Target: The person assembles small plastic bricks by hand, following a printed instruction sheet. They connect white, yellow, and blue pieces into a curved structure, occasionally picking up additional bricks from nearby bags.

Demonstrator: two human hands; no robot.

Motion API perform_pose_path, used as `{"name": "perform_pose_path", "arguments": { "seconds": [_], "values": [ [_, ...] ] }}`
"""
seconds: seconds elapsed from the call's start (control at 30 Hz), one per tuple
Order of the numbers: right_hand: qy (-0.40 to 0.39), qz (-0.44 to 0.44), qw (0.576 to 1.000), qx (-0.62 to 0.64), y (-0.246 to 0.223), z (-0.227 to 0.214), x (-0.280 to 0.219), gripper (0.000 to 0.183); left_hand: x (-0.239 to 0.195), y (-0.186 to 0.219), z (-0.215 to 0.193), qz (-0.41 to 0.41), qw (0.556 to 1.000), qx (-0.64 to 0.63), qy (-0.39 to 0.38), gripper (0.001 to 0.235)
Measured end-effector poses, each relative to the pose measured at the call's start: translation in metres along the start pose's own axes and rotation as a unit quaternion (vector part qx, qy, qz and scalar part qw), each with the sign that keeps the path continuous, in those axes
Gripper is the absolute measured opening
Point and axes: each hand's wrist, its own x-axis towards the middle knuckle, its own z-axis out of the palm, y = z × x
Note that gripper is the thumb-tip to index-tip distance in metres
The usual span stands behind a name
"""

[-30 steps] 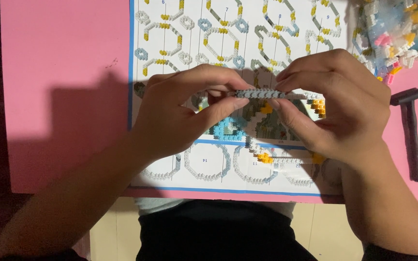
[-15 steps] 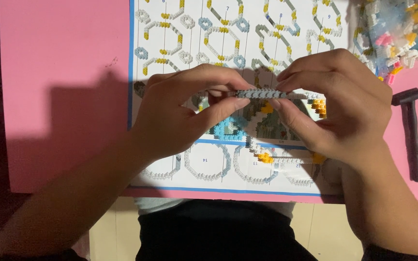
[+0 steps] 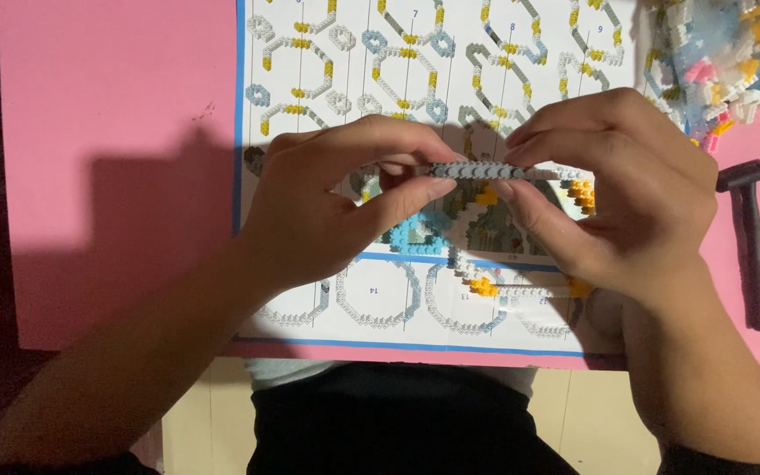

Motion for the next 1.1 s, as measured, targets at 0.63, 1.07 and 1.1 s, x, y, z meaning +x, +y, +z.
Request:
{"name": "perform_pose_path", "arguments": {
  "seconds": [0.63,1.07,1.1],
  "values": [
    [0.019,0.005,1.0,0.021,0.0009,0.0013,-0.0013,0.012,0.0003,-0.0002,-0.0021,-0.005,1.0,0.005,-0.009,0.012],
    [0.02,0.028,0.999,0.03,0.0012,-0.001,-0.0022,0.016,0.0001,0.0003,-0.0023,0.0,1.0,0.009,-0.005,0.011],
    [0.02,0.033,0.999,0.029,0.0007,-0.0009,-0.0021,0.017,0.0,0.0004,-0.0023,-0.001,1.0,0.003,-0.005,0.011]
  ]
}}
